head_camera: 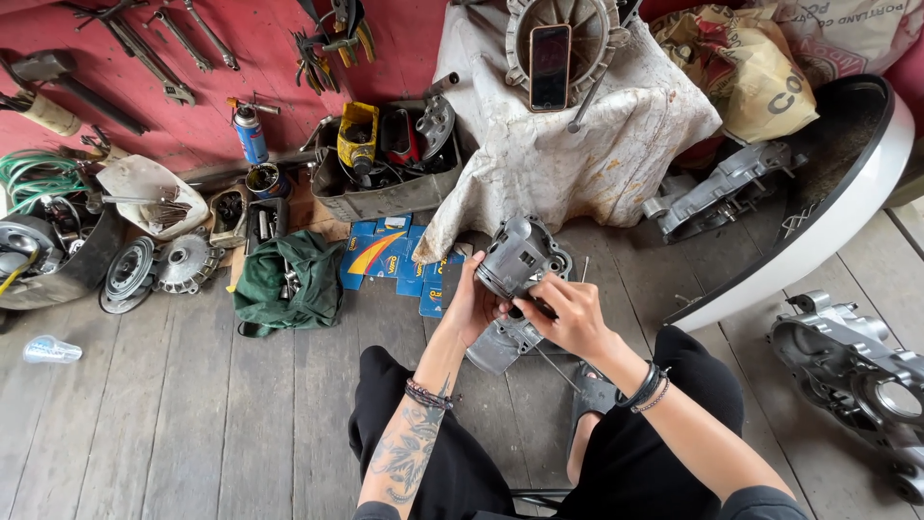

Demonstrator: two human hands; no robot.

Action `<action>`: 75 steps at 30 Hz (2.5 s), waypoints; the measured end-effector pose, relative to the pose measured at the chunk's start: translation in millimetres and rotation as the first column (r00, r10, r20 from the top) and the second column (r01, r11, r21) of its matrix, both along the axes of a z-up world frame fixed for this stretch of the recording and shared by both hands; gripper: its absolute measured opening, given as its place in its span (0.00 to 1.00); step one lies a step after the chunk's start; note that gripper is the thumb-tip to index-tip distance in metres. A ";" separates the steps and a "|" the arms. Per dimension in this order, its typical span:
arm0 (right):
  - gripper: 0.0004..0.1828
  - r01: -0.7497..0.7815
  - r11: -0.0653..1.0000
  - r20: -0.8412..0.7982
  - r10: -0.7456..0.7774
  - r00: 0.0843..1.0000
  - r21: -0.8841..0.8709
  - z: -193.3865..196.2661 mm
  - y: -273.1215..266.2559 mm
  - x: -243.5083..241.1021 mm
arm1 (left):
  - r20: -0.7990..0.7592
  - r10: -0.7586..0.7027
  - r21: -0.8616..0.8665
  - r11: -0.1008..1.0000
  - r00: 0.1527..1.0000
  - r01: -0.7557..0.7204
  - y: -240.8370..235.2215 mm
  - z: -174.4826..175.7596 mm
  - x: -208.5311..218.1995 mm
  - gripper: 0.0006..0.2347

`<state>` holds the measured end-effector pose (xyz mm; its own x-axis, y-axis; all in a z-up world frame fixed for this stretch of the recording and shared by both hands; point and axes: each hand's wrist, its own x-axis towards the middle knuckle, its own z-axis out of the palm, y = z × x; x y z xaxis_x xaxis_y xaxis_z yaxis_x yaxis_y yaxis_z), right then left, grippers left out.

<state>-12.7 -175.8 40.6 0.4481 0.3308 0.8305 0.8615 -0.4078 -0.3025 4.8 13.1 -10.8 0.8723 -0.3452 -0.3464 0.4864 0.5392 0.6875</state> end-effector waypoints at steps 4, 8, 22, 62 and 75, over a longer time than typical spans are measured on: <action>0.09 -0.004 1.000 -0.015 0.005 1.000 0.007 -11.5 -8.3 15.8 | 0.000 0.002 -0.001 1.000 1.000 -0.002 -1.0 13.7 -4.7 0.35; 0.09 0.091 0.995 -0.005 -0.091 0.996 0.042 -22.9 -19.4 30.0 | -0.004 -0.003 -0.018 1.000 1.000 0.003 -3.5 21.7 -6.4 0.35; 0.08 0.112 0.993 -0.080 -0.110 0.991 0.023 -25.9 -14.1 35.3 | -0.047 0.064 -0.022 0.998 0.997 -0.065 -4.4 22.1 0.1 0.32; 0.08 0.169 0.981 -0.020 -0.171 0.985 -0.099 -18.1 -23.5 33.0 | 0.576 0.219 0.404 0.761 0.788 -0.507 -13.2 34.6 -8.9 0.18; 0.06 0.193 0.976 -0.082 -0.201 0.976 -0.100 3.8 -32.5 34.9 | 0.571 0.143 0.388 0.821 0.808 -0.419 -12.7 -38.8 15.5 0.25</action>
<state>22.2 -208.3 44.4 0.5843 0.3003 0.7539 0.7320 -0.5961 -0.3298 20.3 0.3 -49.6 0.9929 0.0328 0.1140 -0.1173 0.1322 0.9843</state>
